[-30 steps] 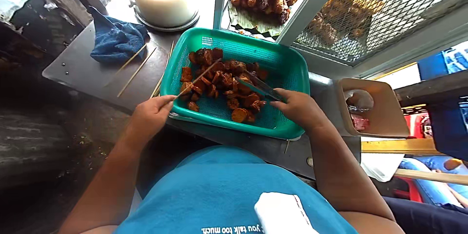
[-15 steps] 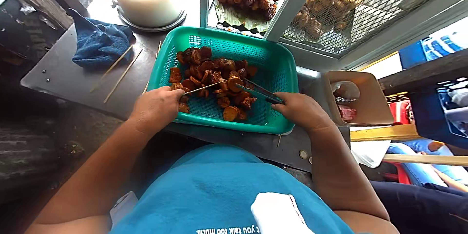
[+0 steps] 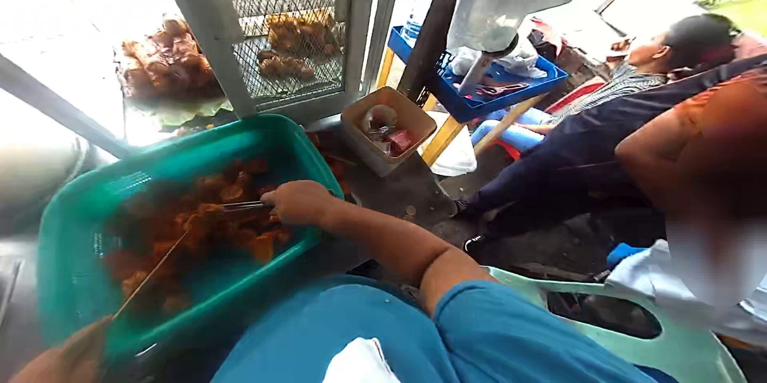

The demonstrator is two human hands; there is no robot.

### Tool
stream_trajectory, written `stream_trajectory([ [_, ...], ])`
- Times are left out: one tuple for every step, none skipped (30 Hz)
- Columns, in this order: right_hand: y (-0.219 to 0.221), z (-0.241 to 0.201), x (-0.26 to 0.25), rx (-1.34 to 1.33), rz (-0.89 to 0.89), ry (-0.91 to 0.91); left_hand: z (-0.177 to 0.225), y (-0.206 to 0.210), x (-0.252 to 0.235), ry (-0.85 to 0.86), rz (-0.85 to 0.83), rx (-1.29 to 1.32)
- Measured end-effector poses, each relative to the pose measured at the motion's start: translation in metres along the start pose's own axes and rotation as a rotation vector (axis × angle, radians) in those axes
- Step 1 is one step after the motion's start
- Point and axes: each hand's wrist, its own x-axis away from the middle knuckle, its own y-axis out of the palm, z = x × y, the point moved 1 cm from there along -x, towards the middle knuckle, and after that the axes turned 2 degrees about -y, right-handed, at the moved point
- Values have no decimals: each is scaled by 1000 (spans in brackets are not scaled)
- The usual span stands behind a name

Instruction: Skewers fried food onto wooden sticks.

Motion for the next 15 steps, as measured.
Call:
stream_trajectory([
  [-2,2,1,-14,14,-27,-4,0,0,4,-8,16],
  [-4,6,4,-30,34,-46,-9,0,1,2,-20,36],
  [-8,13,8,-44,42,-47,-16,3,2,-8,-22,58],
  [-12,19,14,-52,64,-48,-26,8,5,-16,14,80],
  [-16,24,19,-37,93,-46,-37,13,8,-18,79,101],
  [-21,28,24,0,123,-28,-45,18,13,-17,144,117],
  [-27,31,29,60,137,2,-49,21,17,-19,189,135],
  [-33,35,34,128,134,41,-49,23,19,-17,219,154],
  [-38,37,38,188,109,81,-48,25,20,-13,241,166],
  [-40,35,38,233,76,110,-47,26,21,-8,259,178],
  [-39,31,37,260,37,129,-46,26,23,-5,272,196],
  [-37,27,34,262,11,132,-43,27,25,-5,284,218],
  [-34,26,32,236,21,103,-41,27,27,-3,301,250],
  [-31,29,31,170,52,54,-39,28,28,2,326,290],
  [-31,32,31,71,81,0,-37,28,31,-1,341,349],
])
